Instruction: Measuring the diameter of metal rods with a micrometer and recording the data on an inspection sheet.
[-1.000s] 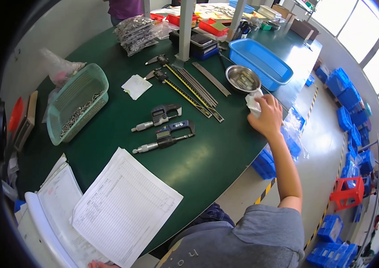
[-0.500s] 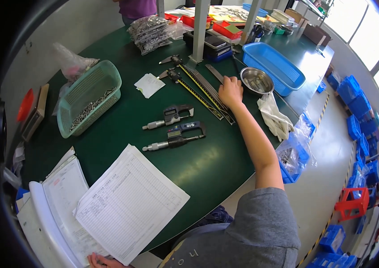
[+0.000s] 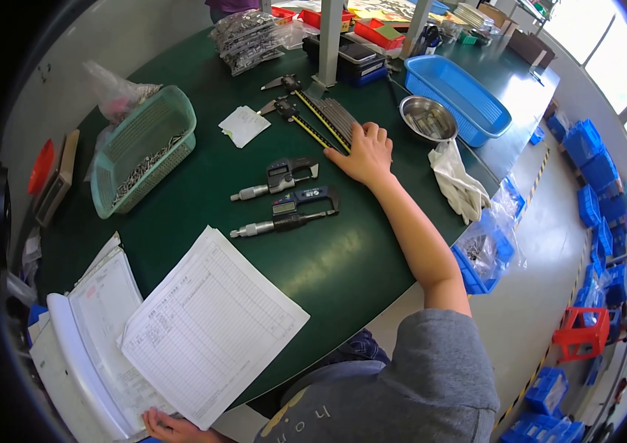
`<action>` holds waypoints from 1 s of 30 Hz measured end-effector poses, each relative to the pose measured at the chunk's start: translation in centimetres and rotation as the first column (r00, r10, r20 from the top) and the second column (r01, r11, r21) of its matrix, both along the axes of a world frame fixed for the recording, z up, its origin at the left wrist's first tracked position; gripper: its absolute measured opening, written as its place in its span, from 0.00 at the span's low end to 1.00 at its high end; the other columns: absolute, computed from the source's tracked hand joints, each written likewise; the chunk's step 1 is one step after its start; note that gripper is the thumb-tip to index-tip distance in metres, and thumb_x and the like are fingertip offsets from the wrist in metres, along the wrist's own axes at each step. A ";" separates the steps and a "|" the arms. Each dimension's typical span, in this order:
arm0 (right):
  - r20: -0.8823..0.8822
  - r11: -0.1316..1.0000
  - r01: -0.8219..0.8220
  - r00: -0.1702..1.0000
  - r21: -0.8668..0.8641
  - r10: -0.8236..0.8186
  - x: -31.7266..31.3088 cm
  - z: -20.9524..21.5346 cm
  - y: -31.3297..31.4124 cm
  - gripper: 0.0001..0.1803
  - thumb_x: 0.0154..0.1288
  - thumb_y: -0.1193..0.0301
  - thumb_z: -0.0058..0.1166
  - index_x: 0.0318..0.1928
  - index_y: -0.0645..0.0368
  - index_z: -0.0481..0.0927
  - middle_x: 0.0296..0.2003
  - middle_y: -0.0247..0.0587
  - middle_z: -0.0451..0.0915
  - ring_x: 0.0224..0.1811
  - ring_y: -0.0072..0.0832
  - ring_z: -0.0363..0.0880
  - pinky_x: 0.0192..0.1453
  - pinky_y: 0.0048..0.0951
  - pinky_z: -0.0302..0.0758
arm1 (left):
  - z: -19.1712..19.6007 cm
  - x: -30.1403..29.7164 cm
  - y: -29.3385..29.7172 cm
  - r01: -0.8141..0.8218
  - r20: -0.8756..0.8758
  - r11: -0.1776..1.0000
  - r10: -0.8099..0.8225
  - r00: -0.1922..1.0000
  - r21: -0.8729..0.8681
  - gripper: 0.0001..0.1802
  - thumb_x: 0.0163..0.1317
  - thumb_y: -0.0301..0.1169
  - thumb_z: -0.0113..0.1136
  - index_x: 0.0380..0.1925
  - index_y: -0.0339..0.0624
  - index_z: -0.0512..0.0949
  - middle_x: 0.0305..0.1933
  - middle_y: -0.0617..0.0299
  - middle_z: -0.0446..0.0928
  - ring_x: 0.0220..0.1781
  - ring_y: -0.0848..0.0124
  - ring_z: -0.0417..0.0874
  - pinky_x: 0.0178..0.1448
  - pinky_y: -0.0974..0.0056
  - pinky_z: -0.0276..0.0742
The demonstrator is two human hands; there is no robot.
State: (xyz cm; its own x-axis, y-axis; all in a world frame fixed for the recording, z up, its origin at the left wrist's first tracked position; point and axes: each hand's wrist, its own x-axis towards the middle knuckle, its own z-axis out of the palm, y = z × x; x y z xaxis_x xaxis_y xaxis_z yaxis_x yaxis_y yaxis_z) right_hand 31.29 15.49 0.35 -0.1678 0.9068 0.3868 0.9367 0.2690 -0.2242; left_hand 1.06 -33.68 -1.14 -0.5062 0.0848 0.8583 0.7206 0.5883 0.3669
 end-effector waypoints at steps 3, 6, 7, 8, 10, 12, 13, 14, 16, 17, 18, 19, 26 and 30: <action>0.069 1.000 -0.021 0.997 0.003 0.020 0.1 0.2 0.2 0.43 0.51 0.43 0.58 0.57 0.63 0.69 0.53 0.51 0.68 0.57 0.46 0.64 0.59 0.42 0.63 | -0.2 -0.2 0.0 0.013 -0.013 1.000 -0.013 1.000 0.018 0.12 0.67 0.30 0.50 0.30 0.35 0.79 0.42 0.47 0.73 0.38 0.57 0.73 0.41 0.57 0.72; 0.070 0.998 -0.053 0.996 0.015 0.052 0.9 0.4 0.8 0.42 0.52 0.44 0.57 0.57 0.63 0.68 0.54 0.51 0.68 0.57 0.45 0.64 0.59 0.42 0.63 | -0.2 -0.4 0.0 0.032 -0.032 0.999 -0.031 0.999 0.025 0.12 0.67 0.31 0.51 0.30 0.35 0.79 0.42 0.46 0.73 0.38 0.57 0.73 0.41 0.57 0.71; 0.076 0.999 -0.050 0.996 -0.004 0.050 1.1 0.4 1.0 0.41 0.53 0.44 0.57 0.58 0.63 0.68 0.54 0.51 0.68 0.57 0.44 0.64 0.59 0.42 0.63 | -0.2 -0.4 0.0 0.038 -0.041 0.999 -0.037 0.998 0.026 0.12 0.67 0.32 0.52 0.31 0.35 0.79 0.42 0.47 0.73 0.38 0.57 0.73 0.41 0.57 0.71; 0.091 0.998 -0.045 0.995 -0.050 0.050 1.4 0.5 1.2 0.42 0.56 0.43 0.54 0.62 0.60 0.66 0.56 0.50 0.67 0.59 0.44 0.63 0.62 0.42 0.60 | -0.3 -0.4 0.0 0.036 -0.032 0.999 -0.035 0.999 0.038 0.12 0.67 0.32 0.52 0.30 0.35 0.79 0.42 0.47 0.73 0.38 0.57 0.73 0.41 0.57 0.71; 0.081 0.997 -0.053 0.995 -0.056 0.057 1.6 0.4 1.6 0.42 0.56 0.43 0.54 0.62 0.60 0.65 0.56 0.50 0.67 0.60 0.45 0.63 0.62 0.42 0.60 | -0.4 -0.3 -0.1 0.035 -0.008 0.997 -0.035 0.999 0.062 0.12 0.67 0.33 0.53 0.30 0.35 0.79 0.41 0.47 0.73 0.38 0.57 0.73 0.42 0.57 0.71; 0.077 0.998 -0.059 0.995 -0.024 0.061 1.7 0.2 1.8 0.41 0.56 0.44 0.54 0.61 0.61 0.66 0.56 0.51 0.67 0.59 0.45 0.63 0.61 0.42 0.61 | -0.5 -0.3 -0.2 0.011 0.009 0.999 -0.011 1.000 0.035 0.12 0.67 0.33 0.53 0.30 0.35 0.79 0.41 0.47 0.73 0.39 0.57 0.74 0.43 0.56 0.71; 0.076 0.998 -0.067 0.995 0.011 0.066 1.7 0.0 1.8 0.40 0.56 0.44 0.55 0.60 0.62 0.66 0.55 0.52 0.68 0.58 0.45 0.64 0.60 0.43 0.62 | -0.5 -0.3 -0.3 0.002 0.017 1.000 -0.003 1.000 0.022 0.12 0.67 0.33 0.53 0.30 0.35 0.79 0.41 0.47 0.73 0.40 0.56 0.74 0.44 0.56 0.71; 0.084 0.997 -0.068 0.994 0.025 0.065 1.7 -0.2 1.8 0.40 0.55 0.45 0.55 0.59 0.63 0.67 0.54 0.53 0.68 0.57 0.46 0.65 0.59 0.43 0.63 | -0.5 -0.3 -0.4 0.002 0.001 1.000 -0.002 1.000 0.008 0.12 0.67 0.33 0.53 0.30 0.36 0.79 0.41 0.47 0.74 0.40 0.56 0.74 0.44 0.55 0.72; 0.080 0.995 -0.079 0.994 0.065 0.074 1.7 -0.4 1.8 0.40 0.56 0.45 0.55 0.59 0.63 0.67 0.54 0.53 0.68 0.57 0.46 0.65 0.58 0.44 0.63 | -0.5 -0.4 -0.6 0.005 -0.034 1.000 -0.006 0.999 -0.018 0.12 0.67 0.34 0.54 0.31 0.36 0.79 0.41 0.47 0.74 0.41 0.55 0.75 0.46 0.55 0.72; 0.083 0.994 -0.081 0.994 0.078 0.075 1.8 -0.5 1.7 0.40 0.56 0.45 0.55 0.59 0.63 0.67 0.54 0.53 0.69 0.57 0.47 0.65 0.58 0.44 0.64 | -0.6 -0.5 -0.7 0.001 -0.032 1.000 -0.002 0.999 -0.022 0.12 0.67 0.34 0.54 0.30 0.36 0.79 0.41 0.47 0.74 0.41 0.55 0.75 0.46 0.54 0.72; 0.079 0.992 -0.086 0.994 0.096 0.078 1.8 -0.6 1.6 0.40 0.56 0.45 0.55 0.59 0.63 0.67 0.54 0.53 0.69 0.56 0.47 0.65 0.58 0.44 0.64 | -0.6 -0.6 -0.7 -0.002 -0.030 1.000 0.001 1.000 -0.023 0.12 0.67 0.34 0.54 0.30 0.36 0.79 0.41 0.47 0.74 0.42 0.55 0.75 0.46 0.54 0.72; 0.080 0.994 -0.080 0.994 0.080 0.074 1.9 -0.6 1.5 0.40 0.55 0.45 0.55 0.59 0.63 0.66 0.53 0.53 0.69 0.56 0.47 0.65 0.58 0.44 0.64 | -0.6 -0.6 -0.8 -0.005 -0.029 1.000 0.004 1.000 -0.023 0.12 0.67 0.34 0.54 0.30 0.36 0.79 0.41 0.47 0.74 0.42 0.55 0.75 0.47 0.54 0.72; 0.083 0.990 -0.067 0.995 0.121 0.057 1.9 -0.7 0.5 0.42 0.54 0.45 0.56 0.60 0.65 0.67 0.53 0.52 0.68 0.55 0.46 0.66 0.57 0.43 0.64 | -0.4 -0.6 -1.0 -0.108 -0.090 0.984 0.096 0.991 -0.142 0.09 0.65 0.32 0.56 0.32 0.38 0.79 0.37 0.49 0.76 0.40 0.55 0.78 0.46 0.54 0.75; 0.002 0.998 -0.056 0.998 0.042 0.056 1.9 -0.6 0.4 0.42 0.55 0.45 0.56 0.60 0.63 0.66 0.57 0.53 0.66 0.59 0.46 0.63 0.61 0.44 0.61 | -0.1 -0.4 -1.1 -0.068 -0.072 0.989 0.059 0.996 -0.133 0.11 0.67 0.34 0.54 0.37 0.36 0.78 0.38 0.48 0.76 0.40 0.55 0.77 0.47 0.55 0.75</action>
